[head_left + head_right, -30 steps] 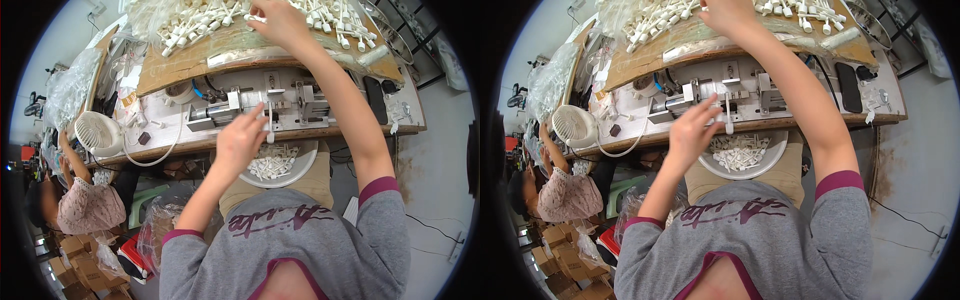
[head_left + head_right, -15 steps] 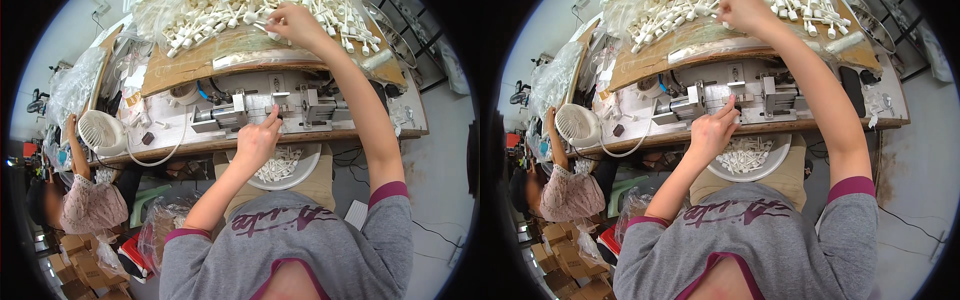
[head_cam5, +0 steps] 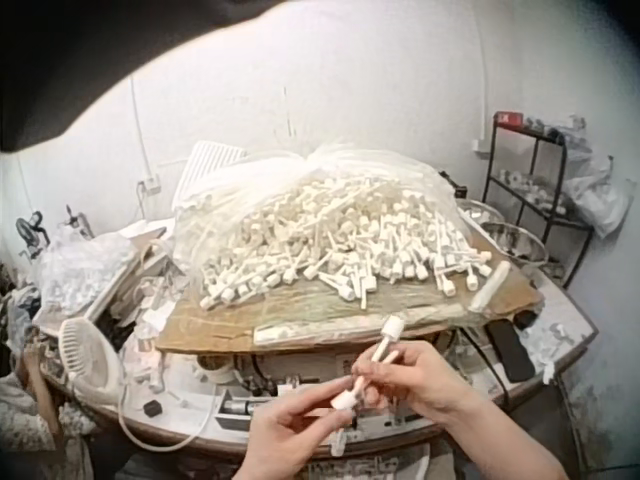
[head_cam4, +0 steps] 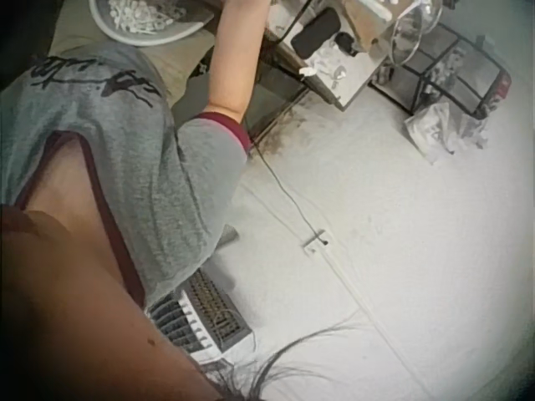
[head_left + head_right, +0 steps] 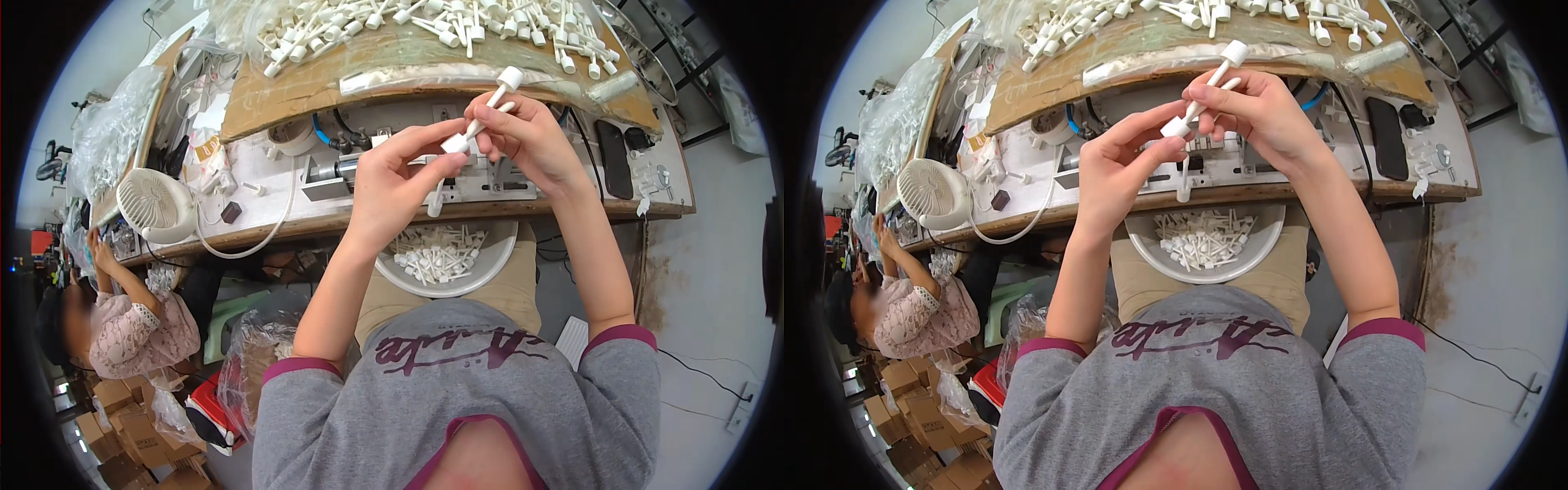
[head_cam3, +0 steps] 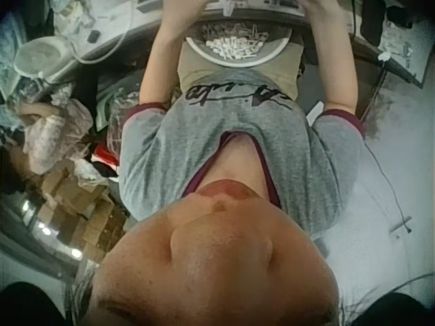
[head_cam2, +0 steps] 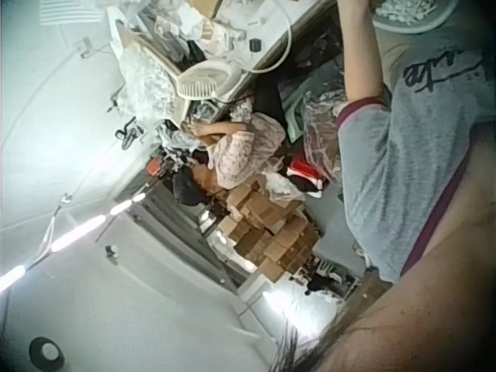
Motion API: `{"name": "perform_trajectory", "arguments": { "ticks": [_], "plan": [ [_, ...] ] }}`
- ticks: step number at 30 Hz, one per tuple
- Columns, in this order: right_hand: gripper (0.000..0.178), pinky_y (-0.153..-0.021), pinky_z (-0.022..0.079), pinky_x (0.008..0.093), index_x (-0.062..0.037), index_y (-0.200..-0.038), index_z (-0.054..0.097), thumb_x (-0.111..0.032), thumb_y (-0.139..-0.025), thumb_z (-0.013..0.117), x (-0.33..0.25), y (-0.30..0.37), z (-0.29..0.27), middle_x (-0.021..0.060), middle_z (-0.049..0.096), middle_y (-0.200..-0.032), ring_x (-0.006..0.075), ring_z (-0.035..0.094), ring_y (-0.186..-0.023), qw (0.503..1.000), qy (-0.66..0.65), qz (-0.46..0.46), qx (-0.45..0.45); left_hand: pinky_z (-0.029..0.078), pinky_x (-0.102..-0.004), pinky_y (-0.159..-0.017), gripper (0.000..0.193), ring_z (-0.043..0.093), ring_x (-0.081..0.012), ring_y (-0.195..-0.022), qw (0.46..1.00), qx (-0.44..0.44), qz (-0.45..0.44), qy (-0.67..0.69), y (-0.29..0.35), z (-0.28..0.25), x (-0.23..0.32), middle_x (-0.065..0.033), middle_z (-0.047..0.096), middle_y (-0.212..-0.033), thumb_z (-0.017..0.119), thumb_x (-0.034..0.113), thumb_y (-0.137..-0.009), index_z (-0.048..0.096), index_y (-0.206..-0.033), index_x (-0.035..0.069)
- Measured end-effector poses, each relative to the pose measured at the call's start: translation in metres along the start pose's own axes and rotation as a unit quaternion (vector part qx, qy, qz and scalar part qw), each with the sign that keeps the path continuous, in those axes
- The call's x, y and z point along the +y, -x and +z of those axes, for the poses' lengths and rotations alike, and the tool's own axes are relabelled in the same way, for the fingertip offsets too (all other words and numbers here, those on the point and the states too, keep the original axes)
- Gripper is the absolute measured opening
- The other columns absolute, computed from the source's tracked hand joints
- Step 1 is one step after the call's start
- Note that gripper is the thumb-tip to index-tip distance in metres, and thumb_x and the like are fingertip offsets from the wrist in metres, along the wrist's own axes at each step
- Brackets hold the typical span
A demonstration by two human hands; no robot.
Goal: Assembling small white plastic components using a pneumatic or mechanical jig on a workbench.
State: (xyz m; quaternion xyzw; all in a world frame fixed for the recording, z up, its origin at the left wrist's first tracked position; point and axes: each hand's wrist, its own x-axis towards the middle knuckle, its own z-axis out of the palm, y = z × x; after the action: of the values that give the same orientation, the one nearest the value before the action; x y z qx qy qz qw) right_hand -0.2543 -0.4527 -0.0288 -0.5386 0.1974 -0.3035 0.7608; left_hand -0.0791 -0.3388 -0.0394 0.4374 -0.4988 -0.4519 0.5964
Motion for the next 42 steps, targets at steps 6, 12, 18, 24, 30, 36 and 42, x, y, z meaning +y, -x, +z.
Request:
{"name": "perform_trajectory", "arguments": {
  "ticks": [6, 12, 18, 24, 30, 36, 42],
  "plan": [
    [0.021, -0.071, 0.052, 0.0217, 0.0023, -0.108, 0.069, -0.009, -0.092, 0.064, 0.005, 0.005, -0.022, 0.0099, 0.07, -0.104, 0.0096, 0.065, -0.083, 0.978, 0.1, -0.107, 0.147, 0.062, -0.0277, -0.075, 0.032, 0.066, -0.0158, -0.09, 0.958, 0.004, 0.102, -0.269, 0.034, 0.0, -0.02, -0.0097, 0.063, -0.11, 0.075, -0.006, -0.075, 0.069, -0.106, 0.0],
    [0.038, -0.094, 0.05, 0.0335, 0.0057, -0.128, 0.055, -0.018, -0.098, 0.055, 0.006, 0.012, -0.001, 0.0171, 0.062, -0.122, 0.0241, 0.063, -0.111, 0.983, 0.019, -0.161, 0.09, 0.054, -0.0313, -0.061, 0.026, 0.069, -0.0213, -0.074, 0.796, -0.012, 0.187, -0.575, 0.041, -0.003, -0.077, -0.0065, 0.067, -0.12, 0.077, 0.014, -0.073, 0.072, -0.097, 0.01],
    [0.03, -0.093, 0.05, 0.0326, 0.0037, -0.121, 0.055, -0.014, -0.097, 0.056, 0.004, 0.029, 0.01, 0.0186, 0.058, -0.127, 0.0247, 0.061, -0.116, 0.965, 0.15, -0.178, 0.118, 0.053, -0.031, -0.059, 0.027, 0.066, -0.0222, -0.061, 0.76, -0.043, 0.154, -0.63, 0.025, 0.002, -0.07, -0.0063, 0.068, -0.12, 0.078, 0.021, -0.071, 0.072, -0.096, 0.01],
    [0.028, -0.077, 0.055, 0.0313, -0.001, -0.105, 0.062, -0.001, -0.079, 0.072, 0.026, 0.052, 0.018, 0.0102, 0.06, -0.122, 0.0226, 0.064, -0.103, 0.823, 0.504, -0.227, 0.13, 0.053, -0.0286, -0.06, 0.027, 0.067, -0.0213, -0.061, 0.796, -0.068, 0.154, -0.582, 0.019, -0.009, -0.057, -0.0061, 0.071, -0.11, 0.079, 0.023, -0.075, 0.073, -0.097, 0.009],
    [0.031, -0.075, 0.055, 0.0345, -0.002, -0.101, 0.06, -0.003, -0.073, 0.073, 0.062, 0.067, 0.018, 0.0124, 0.062, -0.121, 0.027, 0.065, -0.097, 0.71, 0.648, -0.258, 0.098, 0.051, -0.0237, -0.062, 0.028, 0.067, -0.0133, -0.066, 0.881, 0.084, 0.209, -0.416, -0.065, -0.021, 0.001, -0.0064, 0.074, -0.084, 0.08, 0.024, -0.078, 0.073, -0.098, 0.005],
    [0.023, -0.052, 0.048, 0.0291, -0.0055, -0.094, 0.061, -0.009, -0.073, 0.071, 0.095, 0.048, 0.025, 0.0096, 0.066, -0.123, 0.0204, 0.057, -0.051, 0.611, 0.747, -0.257, 0.055, 0.053, -0.0375, -0.077, 0.031, 0.067, -0.0285, -0.086, 0.811, 0.117, 0.215, -0.532, -0.159, -0.021, -0.018, -0.0132, 0.069, -0.092, 0.077, 0.029, -0.076, 0.071, -0.093, 0.004],
    [0.017, -0.05, 0.049, 0.0291, -0.0051, -0.085, 0.057, -0.009, -0.072, 0.068, 0.095, 0.035, 0.029, 0.0112, 0.068, -0.117, 0.0204, 0.057, -0.049, 0.593, 0.767, -0.242, 0.041, 0.053, -0.0364, -0.075, 0.041, 0.065, -0.0255, -0.082, 0.877, 0.033, 0.137, -0.459, -0.165, -0.024, -0.03, -0.0119, 0.066, -0.09, 0.084, 0.031, -0.068, 0.072, -0.095, 0.003]
  ]
}}
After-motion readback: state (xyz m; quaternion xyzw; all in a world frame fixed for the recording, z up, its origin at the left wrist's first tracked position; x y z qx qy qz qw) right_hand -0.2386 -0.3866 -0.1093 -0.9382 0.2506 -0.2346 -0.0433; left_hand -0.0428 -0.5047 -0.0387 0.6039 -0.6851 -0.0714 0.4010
